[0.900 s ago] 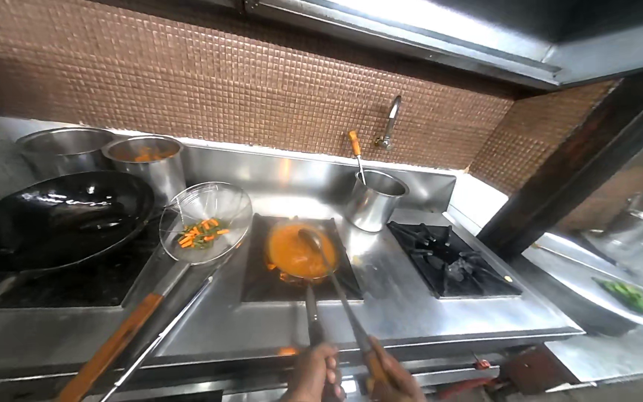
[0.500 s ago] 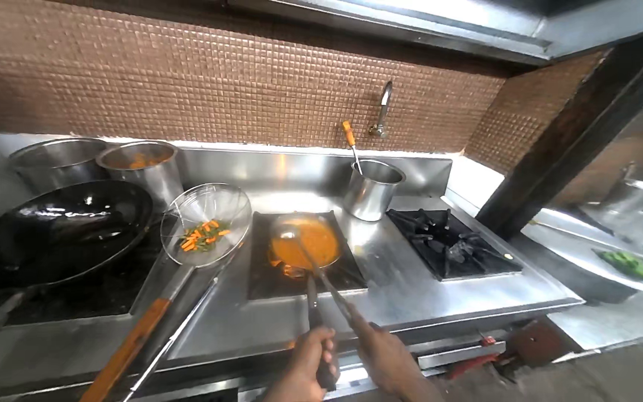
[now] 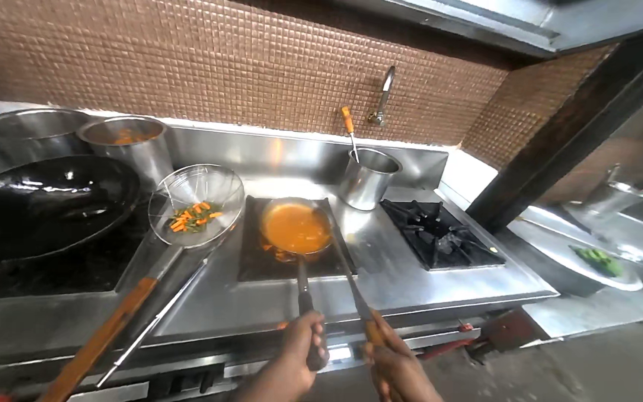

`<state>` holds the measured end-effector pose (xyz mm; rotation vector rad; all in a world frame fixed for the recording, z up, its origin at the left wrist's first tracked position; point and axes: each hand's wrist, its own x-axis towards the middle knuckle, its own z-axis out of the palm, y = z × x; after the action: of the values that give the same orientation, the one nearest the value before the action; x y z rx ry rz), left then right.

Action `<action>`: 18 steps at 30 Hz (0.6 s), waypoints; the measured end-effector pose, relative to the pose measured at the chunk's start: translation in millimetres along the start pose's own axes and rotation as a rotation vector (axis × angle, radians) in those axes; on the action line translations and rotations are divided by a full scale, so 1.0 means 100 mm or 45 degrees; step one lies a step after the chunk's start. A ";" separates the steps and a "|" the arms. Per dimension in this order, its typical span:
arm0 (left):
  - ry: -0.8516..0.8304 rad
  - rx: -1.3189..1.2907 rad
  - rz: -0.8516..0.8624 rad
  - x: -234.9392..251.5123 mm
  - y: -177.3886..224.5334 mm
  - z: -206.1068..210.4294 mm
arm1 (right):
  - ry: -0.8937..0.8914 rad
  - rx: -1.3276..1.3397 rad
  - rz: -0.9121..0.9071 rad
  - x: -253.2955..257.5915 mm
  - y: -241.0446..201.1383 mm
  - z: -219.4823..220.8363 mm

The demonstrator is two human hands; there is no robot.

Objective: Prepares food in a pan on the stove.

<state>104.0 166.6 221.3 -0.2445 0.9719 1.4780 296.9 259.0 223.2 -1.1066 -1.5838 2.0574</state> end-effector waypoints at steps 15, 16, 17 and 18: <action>0.010 0.010 0.022 0.19 0.06 0.02 | -0.092 0.137 -0.014 -0.12 0.15 0.08; 0.008 0.000 0.024 0.17 0.08 0.05 | -0.154 0.297 -0.014 -0.09 0.15 0.07; 0.015 0.003 0.025 0.11 0.07 0.09 | -0.218 0.474 -0.010 -0.01 0.15 0.07; 0.030 0.024 0.022 0.03 0.04 0.11 | -0.264 0.612 -0.007 0.10 0.16 0.09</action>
<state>104.1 176.6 228.1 -0.2411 1.0086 1.4842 287.3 253.8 205.7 -0.7327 -1.0714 2.4334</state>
